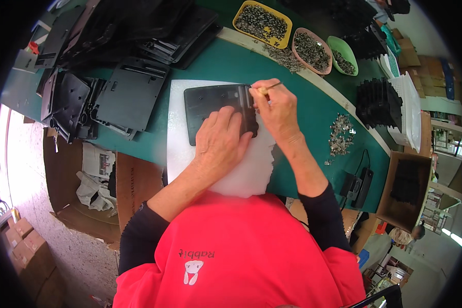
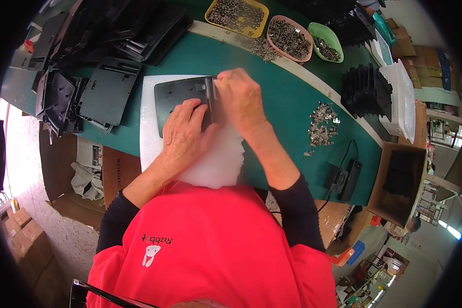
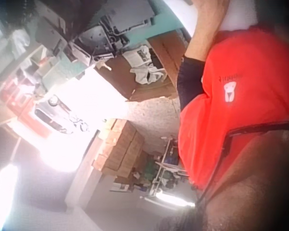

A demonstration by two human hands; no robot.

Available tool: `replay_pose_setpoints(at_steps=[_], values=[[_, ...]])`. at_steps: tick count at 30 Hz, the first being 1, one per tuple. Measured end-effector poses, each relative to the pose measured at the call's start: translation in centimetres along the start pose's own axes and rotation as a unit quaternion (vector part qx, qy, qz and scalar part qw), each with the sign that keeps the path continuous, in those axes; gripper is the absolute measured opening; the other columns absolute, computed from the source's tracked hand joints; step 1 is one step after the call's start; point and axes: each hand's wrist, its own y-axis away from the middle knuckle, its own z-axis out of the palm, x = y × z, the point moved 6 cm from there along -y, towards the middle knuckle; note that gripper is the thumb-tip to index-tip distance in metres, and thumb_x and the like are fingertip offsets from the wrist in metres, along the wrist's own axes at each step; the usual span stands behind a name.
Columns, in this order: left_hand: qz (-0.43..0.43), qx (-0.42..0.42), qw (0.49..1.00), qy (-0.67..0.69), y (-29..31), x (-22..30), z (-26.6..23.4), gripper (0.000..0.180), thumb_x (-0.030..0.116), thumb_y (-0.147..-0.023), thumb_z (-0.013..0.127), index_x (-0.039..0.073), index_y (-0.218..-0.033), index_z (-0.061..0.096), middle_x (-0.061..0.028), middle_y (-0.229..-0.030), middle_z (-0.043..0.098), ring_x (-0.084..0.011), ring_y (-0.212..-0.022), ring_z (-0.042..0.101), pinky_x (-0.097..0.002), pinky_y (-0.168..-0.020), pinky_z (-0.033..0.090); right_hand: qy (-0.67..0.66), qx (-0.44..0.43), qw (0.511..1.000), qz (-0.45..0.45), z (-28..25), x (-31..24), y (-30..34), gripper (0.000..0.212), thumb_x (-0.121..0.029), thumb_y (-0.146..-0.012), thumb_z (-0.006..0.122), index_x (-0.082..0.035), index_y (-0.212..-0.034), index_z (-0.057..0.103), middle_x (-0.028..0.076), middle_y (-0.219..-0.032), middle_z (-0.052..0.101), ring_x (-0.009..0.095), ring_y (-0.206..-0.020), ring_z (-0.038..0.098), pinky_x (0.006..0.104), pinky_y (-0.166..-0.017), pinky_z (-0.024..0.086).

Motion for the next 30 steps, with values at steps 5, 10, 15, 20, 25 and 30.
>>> replay_pose_setpoints(at_steps=[5,10,15,20,25,30], values=[[0.009,-0.013,1.000,-0.023,-0.6,0.6,0.0,0.051,0.019,-0.076,0.071,0.001,-0.123,0.059,-0.0150,-0.111,0.055,-0.0315,-0.092,0.056,-0.0412,-0.079,0.049,-0.292,0.068,0.914,0.274,-0.5,3.8,1.5,0.018,-0.015,-0.095,0.064,0.002,-0.102,0.064,0.009,-0.088,0.070,0.014,-0.068,0.068,0.0288,-0.054,0.057],[0.053,0.006,0.997,-0.064,-0.8,1.1,0.2,0.057,0.018,-0.074,0.069,-0.002,-0.126,0.058,-0.0109,-0.097,0.050,-0.0253,-0.085,0.052,-0.0375,-0.069,0.041,-0.265,-0.004,0.929,0.258,-0.5,4.0,-0.4,0.025,-0.019,-0.096,0.065,0.004,-0.106,0.062,0.012,-0.090,0.068,0.014,-0.069,0.068,0.0271,-0.055,0.059],[0.053,0.008,0.997,-0.051,-0.9,1.1,0.1,0.057,0.017,-0.072,0.069,-0.002,-0.125,0.059,-0.0106,-0.096,0.049,-0.0251,-0.084,0.051,-0.0373,-0.068,0.040,-0.170,-0.075,0.957,0.225,0.6,2.2,-4.1,0.022,-0.017,-0.095,0.065,0.004,-0.099,0.064,0.008,-0.079,0.068,0.011,-0.064,0.066,0.0246,-0.053,0.056],[0.052,0.012,0.998,-0.043,-0.6,1.2,0.1,0.054,0.015,-0.071,0.069,-0.001,-0.121,0.059,-0.0103,-0.095,0.049,-0.0248,-0.082,0.051,-0.0372,-0.067,0.039,0.010,-0.103,0.992,0.071,1.0,-0.5,-5.1,0.015,-0.013,-0.092,0.065,0.002,-0.090,0.062,0.011,-0.080,0.067,0.017,-0.066,0.066,0.0281,-0.054,0.054],[0.069,0.022,0.997,-0.036,-0.5,0.8,0.4,0.035,0.013,-0.070,0.067,0.002,-0.103,0.063,-0.0104,-0.092,0.048,-0.0261,-0.080,0.049,-0.0382,-0.066,0.038,0.208,-0.068,0.969,-0.113,2.5,-3.8,-2.6,0.008,-0.012,-0.090,0.061,-0.005,-0.085,0.060,0.009,-0.089,0.057,0.026,-0.074,0.064,0.0366,-0.061,0.056],[0.081,0.044,0.995,-0.044,-0.2,0.9,0.7,0.030,0.013,-0.071,0.067,0.002,-0.099,0.063,-0.0108,-0.092,0.049,-0.0268,-0.080,0.049,-0.0387,-0.066,0.038,0.183,-0.052,0.973,-0.132,2.3,-3.4,-1.2,0.009,-0.012,-0.087,0.063,-0.003,-0.087,0.059,0.009,-0.086,0.060,0.024,-0.072,0.065,0.0333,-0.058,0.055]])
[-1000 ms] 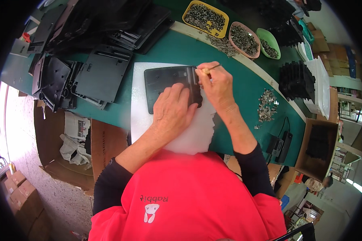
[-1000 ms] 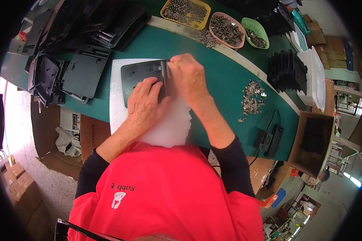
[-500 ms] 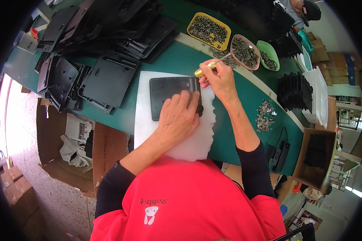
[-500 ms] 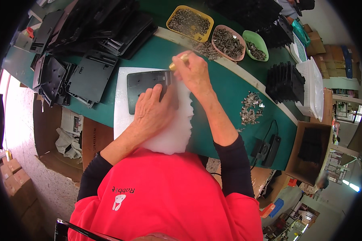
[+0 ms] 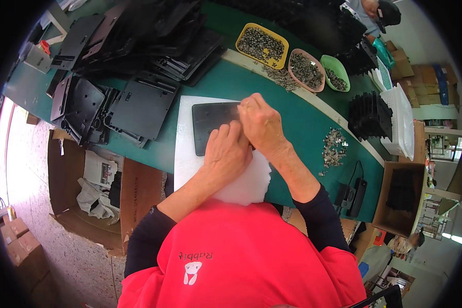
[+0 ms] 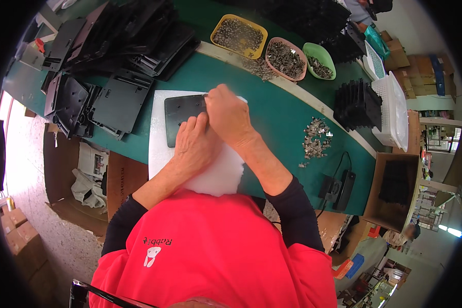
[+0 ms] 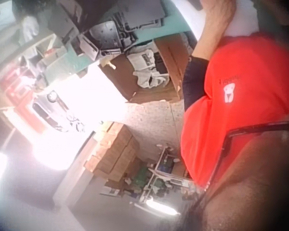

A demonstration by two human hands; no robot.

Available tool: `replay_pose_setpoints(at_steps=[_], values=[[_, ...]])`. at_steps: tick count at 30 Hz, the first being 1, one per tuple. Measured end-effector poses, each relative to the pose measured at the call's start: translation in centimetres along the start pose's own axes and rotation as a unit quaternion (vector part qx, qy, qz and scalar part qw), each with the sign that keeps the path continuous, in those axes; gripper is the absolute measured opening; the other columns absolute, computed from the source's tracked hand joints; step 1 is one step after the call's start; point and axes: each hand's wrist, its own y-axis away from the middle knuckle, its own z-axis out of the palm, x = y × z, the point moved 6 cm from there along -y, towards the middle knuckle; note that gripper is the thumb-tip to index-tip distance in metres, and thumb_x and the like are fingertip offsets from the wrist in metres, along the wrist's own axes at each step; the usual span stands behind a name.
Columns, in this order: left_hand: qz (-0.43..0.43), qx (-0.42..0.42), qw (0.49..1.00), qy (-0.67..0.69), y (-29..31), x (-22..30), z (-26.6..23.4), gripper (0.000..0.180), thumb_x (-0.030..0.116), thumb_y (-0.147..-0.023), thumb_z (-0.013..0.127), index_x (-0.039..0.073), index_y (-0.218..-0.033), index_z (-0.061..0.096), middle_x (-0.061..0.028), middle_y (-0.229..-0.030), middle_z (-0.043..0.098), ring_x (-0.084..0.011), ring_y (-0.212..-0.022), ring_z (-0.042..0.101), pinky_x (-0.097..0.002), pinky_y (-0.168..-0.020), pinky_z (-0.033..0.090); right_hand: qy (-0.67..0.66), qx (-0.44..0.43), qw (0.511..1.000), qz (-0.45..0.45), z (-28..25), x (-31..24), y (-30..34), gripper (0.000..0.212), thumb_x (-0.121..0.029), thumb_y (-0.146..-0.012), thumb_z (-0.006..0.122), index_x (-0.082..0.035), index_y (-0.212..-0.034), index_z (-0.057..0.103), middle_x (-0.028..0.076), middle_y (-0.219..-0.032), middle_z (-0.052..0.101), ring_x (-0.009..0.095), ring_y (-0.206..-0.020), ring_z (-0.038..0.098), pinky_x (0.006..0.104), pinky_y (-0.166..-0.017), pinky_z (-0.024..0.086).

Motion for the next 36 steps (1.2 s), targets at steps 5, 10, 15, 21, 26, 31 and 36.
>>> replay_pose_setpoints(at_steps=[5,10,15,21,26,31,36], values=[[-0.031,-0.014,0.999,-0.007,-0.2,0.3,-0.9,0.040,0.015,-0.074,0.067,0.004,-0.112,0.065,-0.0105,-0.099,0.051,-0.0269,-0.086,0.052,-0.0387,-0.070,0.040,-0.445,0.011,0.818,0.365,-1.1,6.0,2.6,0.018,-0.017,-0.093,0.064,0.001,-0.090,0.061,0.006,-0.074,0.067,0.014,-0.063,0.064,0.0279,-0.057,0.054],[0.052,0.003,0.998,-0.038,0.4,1.0,0.0,0.043,0.014,-0.078,0.066,0.011,-0.122,0.066,-0.0098,-0.108,0.058,-0.0266,-0.090,0.055,-0.0392,-0.077,0.042,-0.388,0.038,0.850,0.354,-2.5,8.5,6.3,0.028,-0.020,-0.095,0.057,-0.001,-0.075,0.063,0.005,-0.072,0.064,0.012,-0.063,0.059,0.0284,-0.060,0.049],[0.113,0.062,0.991,-0.043,0.3,1.4,-1.4,0.030,0.007,-0.076,0.069,0.010,-0.105,0.071,-0.0079,-0.092,0.062,-0.0264,-0.085,0.060,-0.0409,-0.076,0.044,-0.086,0.100,0.987,-0.093,-2.5,5.8,6.5,0.018,-0.007,-0.088,0.052,-0.002,-0.082,0.068,0.014,-0.081,0.068,0.018,-0.061,0.064,0.0308,-0.058,0.052],[0.064,0.101,0.985,0.129,-4.1,4.0,-5.5,0.015,-0.004,-0.089,0.064,0.002,-0.102,0.065,-0.0103,-0.089,0.061,-0.0235,-0.079,0.058,-0.0344,-0.072,0.047,-0.495,0.031,0.799,0.339,-2.9,6.2,8.1,0.024,-0.021,-0.095,0.060,-0.002,-0.104,0.072,0.003,-0.071,0.064,0.008,-0.045,0.053,0.0251,-0.044,0.043],[-0.129,0.053,0.825,0.547,-9.0,5.0,-5.5,0.012,0.012,-0.102,0.054,0.002,-0.109,0.058,-0.0038,-0.095,0.063,-0.0089,-0.086,0.057,-0.0244,-0.079,0.046,-0.636,0.087,0.693,0.328,-4.6,6.7,8.8,0.035,-0.031,-0.098,0.064,0.001,-0.111,0.068,0.006,-0.080,0.066,0.004,-0.045,0.050,0.0206,-0.042,0.039],[-0.131,0.049,0.777,0.614,-11.7,6.2,-2.8,0.013,0.015,-0.103,0.055,0.005,-0.111,0.057,-0.0029,-0.102,0.064,-0.0089,-0.093,0.061,-0.0251,-0.078,0.050,-0.592,0.178,0.683,0.388,-8.5,8.7,11.0,0.036,-0.031,-0.097,0.065,0.001,-0.112,0.064,0.005,-0.082,0.065,0.006,-0.046,0.050,0.0216,-0.042,0.040],[-0.074,-0.004,0.747,0.661,-17.0,13.0,-0.5,0.016,0.017,-0.102,0.059,0.008,-0.115,0.059,0.0005,-0.106,0.064,-0.0079,-0.094,0.061,-0.0265,-0.085,0.050,-0.624,0.322,0.590,0.399,-11.3,13.6,14.1,0.038,-0.036,-0.094,0.067,0.000,-0.106,0.064,0.008,-0.087,0.066,0.007,-0.046,0.048,0.0240,-0.043,0.039]])
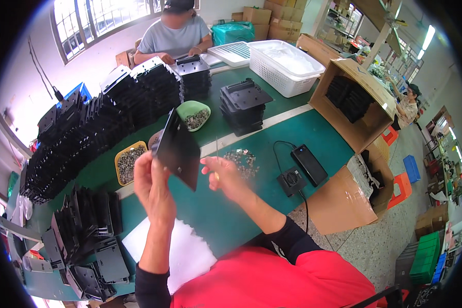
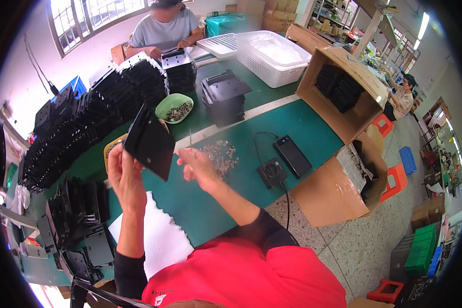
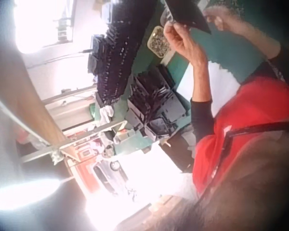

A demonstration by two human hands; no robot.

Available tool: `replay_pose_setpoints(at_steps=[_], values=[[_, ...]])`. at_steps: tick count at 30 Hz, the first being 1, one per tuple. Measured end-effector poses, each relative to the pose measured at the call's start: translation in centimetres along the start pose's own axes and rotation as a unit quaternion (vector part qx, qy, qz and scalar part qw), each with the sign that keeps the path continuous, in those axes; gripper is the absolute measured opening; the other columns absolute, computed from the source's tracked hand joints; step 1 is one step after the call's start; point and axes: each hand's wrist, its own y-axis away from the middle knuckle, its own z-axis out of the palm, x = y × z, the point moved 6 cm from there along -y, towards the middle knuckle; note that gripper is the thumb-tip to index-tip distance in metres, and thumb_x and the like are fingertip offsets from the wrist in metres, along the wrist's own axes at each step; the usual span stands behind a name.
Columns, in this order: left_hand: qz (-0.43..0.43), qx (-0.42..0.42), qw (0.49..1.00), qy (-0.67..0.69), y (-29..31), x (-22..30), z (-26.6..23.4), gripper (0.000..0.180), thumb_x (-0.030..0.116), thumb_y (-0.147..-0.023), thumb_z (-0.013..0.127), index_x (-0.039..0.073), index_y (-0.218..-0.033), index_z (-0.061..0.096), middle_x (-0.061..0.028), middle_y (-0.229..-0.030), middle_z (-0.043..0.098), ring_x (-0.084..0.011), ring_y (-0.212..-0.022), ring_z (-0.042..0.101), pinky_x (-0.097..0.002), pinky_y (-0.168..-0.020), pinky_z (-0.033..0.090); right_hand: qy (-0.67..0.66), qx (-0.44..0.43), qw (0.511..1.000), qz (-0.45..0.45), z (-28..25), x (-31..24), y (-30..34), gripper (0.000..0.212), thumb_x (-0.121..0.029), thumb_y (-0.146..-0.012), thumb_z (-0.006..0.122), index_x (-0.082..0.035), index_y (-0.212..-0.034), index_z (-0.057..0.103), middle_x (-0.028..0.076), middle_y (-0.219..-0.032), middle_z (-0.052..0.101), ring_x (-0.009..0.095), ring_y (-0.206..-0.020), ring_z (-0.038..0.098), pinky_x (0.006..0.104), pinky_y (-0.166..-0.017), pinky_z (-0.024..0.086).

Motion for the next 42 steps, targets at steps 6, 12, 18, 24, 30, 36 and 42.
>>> replay_pose_setpoints(at_steps=[6,12,18,24,30,36,42], values=[[0.110,-0.065,0.986,-0.104,-1.6,-2.9,5.9,0.009,0.008,-0.102,0.054,0.005,-0.110,0.058,-0.0030,-0.107,0.062,-0.0076,-0.093,0.059,-0.0263,-0.081,0.051,-0.126,-0.097,0.982,0.103,-0.9,-4.3,0.7,0.039,-0.040,-0.102,0.051,-0.004,-0.114,0.060,0.009,-0.097,0.063,0.009,-0.052,0.049,0.0303,-0.049,0.042],[0.454,-0.196,0.832,-0.252,1.3,-2.3,11.9,0.033,0.004,-0.076,0.073,0.005,-0.107,0.062,-0.0133,-0.101,0.064,-0.0346,-0.091,0.063,-0.0400,-0.078,0.053,-0.280,-0.152,0.946,0.068,-1.1,-7.3,0.4,0.036,-0.035,-0.100,0.054,-0.006,-0.122,0.059,0.009,-0.104,0.066,0.014,-0.072,0.062,0.0296,-0.063,0.053],[0.476,-0.186,0.781,-0.358,2.9,-4.3,13.9,0.050,0.010,-0.068,0.079,0.004,-0.115,0.062,-0.0201,-0.127,0.058,-0.0362,-0.117,0.057,-0.0475,-0.095,0.047,-0.166,-0.078,0.980,-0.078,-5.2,-14.8,-2.5,0.041,-0.029,-0.096,0.061,-0.002,-0.127,0.056,0.007,-0.102,0.068,0.017,-0.088,0.066,0.0311,-0.078,0.056],[0.290,-0.186,0.819,-0.458,1.5,-8.2,6.1,0.052,0.005,-0.074,0.074,0.002,-0.123,0.059,-0.0242,-0.135,0.050,-0.0416,-0.122,0.052,-0.0484,-0.100,0.044,0.170,0.084,0.969,-0.159,-9.9,-27.9,-11.2,0.030,-0.021,-0.090,0.070,-0.001,-0.112,0.067,0.005,-0.093,0.069,0.012,-0.071,0.065,0.0273,-0.055,0.052],[0.131,-0.122,0.814,-0.553,1.9,-8.0,-3.9,0.041,0.000,-0.081,0.069,0.003,-0.120,0.061,-0.0231,-0.134,0.051,-0.0405,-0.121,0.051,-0.0442,-0.099,0.046,0.398,0.145,0.900,-0.102,-16.3,-25.4,-18.9,0.021,-0.021,-0.085,0.072,-0.003,-0.096,0.072,0.001,-0.073,0.065,0.011,-0.059,0.059,0.0316,-0.043,0.044],[0.115,-0.063,0.762,-0.634,4.9,-3.9,-11.2,0.038,-0.001,-0.081,0.069,0.004,-0.118,0.062,-0.0213,-0.134,0.052,-0.0408,-0.123,0.050,-0.0461,-0.101,0.044,0.659,0.067,0.731,-0.160,-20.0,-24.9,-25.1,0.040,-0.039,-0.084,0.062,0.000,-0.087,0.068,0.014,-0.073,0.064,0.025,-0.065,0.062,0.0449,-0.058,0.048],[0.131,0.023,0.724,-0.677,5.9,1.6,-16.6,0.028,0.001,-0.077,0.072,0.002,-0.104,0.066,-0.0154,-0.117,0.059,-0.0344,-0.111,0.056,-0.0440,-0.095,0.047,0.578,0.000,0.805,-0.133,-28.7,-27.6,-27.9,0.039,-0.035,-0.093,0.065,-0.002,-0.113,0.071,0.003,-0.099,0.067,0.016,-0.084,0.059,0.0321,-0.077,0.046]])
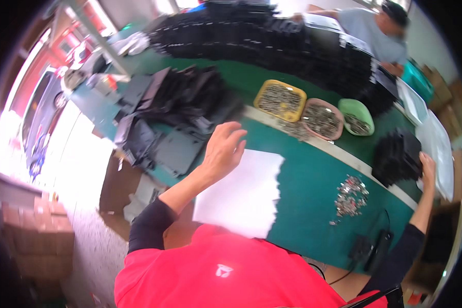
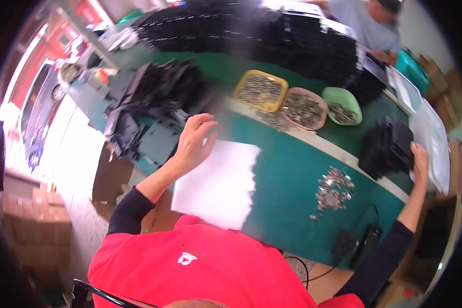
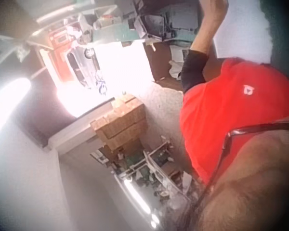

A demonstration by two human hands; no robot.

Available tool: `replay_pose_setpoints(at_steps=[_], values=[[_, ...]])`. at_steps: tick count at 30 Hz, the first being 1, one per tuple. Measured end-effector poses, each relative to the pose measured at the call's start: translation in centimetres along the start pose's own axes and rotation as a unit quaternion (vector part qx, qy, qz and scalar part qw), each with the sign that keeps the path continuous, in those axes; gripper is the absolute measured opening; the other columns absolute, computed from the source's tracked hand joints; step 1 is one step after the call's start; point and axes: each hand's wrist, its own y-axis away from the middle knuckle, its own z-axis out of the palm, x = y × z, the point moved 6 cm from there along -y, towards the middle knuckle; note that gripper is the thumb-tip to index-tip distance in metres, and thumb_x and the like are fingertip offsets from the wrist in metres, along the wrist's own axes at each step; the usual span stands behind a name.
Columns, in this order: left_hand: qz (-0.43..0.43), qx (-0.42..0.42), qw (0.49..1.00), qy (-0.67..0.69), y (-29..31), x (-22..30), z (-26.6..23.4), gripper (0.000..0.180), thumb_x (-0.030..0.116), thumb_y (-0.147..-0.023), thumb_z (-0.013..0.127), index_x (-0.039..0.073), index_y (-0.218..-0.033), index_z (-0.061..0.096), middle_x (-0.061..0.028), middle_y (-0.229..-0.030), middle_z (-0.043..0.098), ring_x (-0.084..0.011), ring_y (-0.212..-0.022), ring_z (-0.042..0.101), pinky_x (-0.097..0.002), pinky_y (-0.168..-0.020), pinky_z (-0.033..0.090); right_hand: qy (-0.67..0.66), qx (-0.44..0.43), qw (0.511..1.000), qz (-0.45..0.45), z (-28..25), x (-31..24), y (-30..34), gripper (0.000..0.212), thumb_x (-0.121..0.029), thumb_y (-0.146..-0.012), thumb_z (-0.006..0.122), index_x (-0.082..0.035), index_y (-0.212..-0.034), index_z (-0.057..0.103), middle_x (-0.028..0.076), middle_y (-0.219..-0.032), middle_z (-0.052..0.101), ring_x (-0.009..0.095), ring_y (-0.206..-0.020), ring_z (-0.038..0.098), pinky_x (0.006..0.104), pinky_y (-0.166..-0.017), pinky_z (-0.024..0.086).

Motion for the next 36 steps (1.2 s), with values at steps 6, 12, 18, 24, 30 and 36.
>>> replay_pose_setpoints(at_steps=[6,12,18,24,30,36], values=[[-0.083,0.066,0.967,-0.232,2.7,-6.7,-6.1,0.026,0.012,-0.075,0.075,0.007,-0.100,0.067,-0.0087,-0.100,0.060,-0.0295,-0.098,0.056,-0.0423,-0.081,0.045,0.265,0.065,0.962,0.001,1.9,-4.0,-1.2,0.055,-0.051,-0.095,0.056,-0.001,-0.113,0.070,0.016,-0.093,0.073,0.029,-0.085,0.067,0.0408,-0.078,0.049],[-0.201,-0.028,0.938,-0.282,7.7,-11.1,-9.0,0.062,0.040,-0.076,0.078,0.003,-0.122,0.060,-0.0215,-0.125,0.053,-0.0389,-0.116,0.051,-0.0475,-0.097,0.040,0.307,0.281,0.909,-0.037,-2.8,-9.1,1.4,0.052,-0.048,-0.097,0.053,-0.003,-0.117,0.069,0.018,-0.112,0.071,0.035,-0.110,0.065,0.0408,-0.094,0.049],[-0.229,-0.155,0.926,-0.255,11.1,-12.6,-8.8,0.092,0.051,-0.070,0.077,-0.002,-0.139,0.048,-0.0340,-0.146,0.038,-0.0468,-0.135,0.040,-0.0521,-0.110,0.033,0.303,0.119,0.871,-0.368,16.8,-26.4,15.3,0.033,-0.008,-0.097,0.050,-0.006,-0.128,0.061,0.016,-0.126,0.063,0.030,-0.111,0.063,0.0395,-0.093,0.050],[-0.202,-0.133,0.940,-0.240,10.3,-9.2,-10.8,0.079,0.031,-0.070,0.077,0.000,-0.138,0.050,-0.0277,-0.145,0.045,-0.0432,-0.131,0.047,-0.0500,-0.109,0.037,0.150,-0.044,0.958,-0.241,22.6,-25.2,19.6,0.024,-0.020,-0.097,0.057,-0.001,-0.105,0.069,0.018,-0.085,0.067,0.029,-0.072,0.064,0.0371,-0.068,0.049],[-0.212,-0.198,0.936,0.202,8.9,-2.4,-7.3,0.064,0.024,-0.074,0.072,0.000,-0.132,0.057,-0.0185,-0.142,0.052,-0.0314,-0.130,0.051,-0.0429,-0.106,0.040,0.205,-0.154,0.963,-0.083,24.0,-19.9,22.6,0.016,-0.016,-0.089,0.064,-0.001,-0.091,0.071,0.019,-0.089,0.068,0.035,-0.086,0.067,0.0440,-0.079,0.053],[-0.208,-0.149,0.929,0.269,8.8,3.1,1.1,0.068,0.032,-0.069,0.078,-0.002,-0.125,0.059,-0.0215,-0.132,0.055,-0.0352,-0.120,0.055,-0.0441,-0.099,0.044,0.269,-0.096,0.950,-0.126,26.7,-19.3,23.1,0.011,-0.016,-0.087,0.067,-0.006,-0.090,0.071,0.014,-0.092,0.064,0.036,-0.089,0.065,0.0468,-0.077,0.053]])
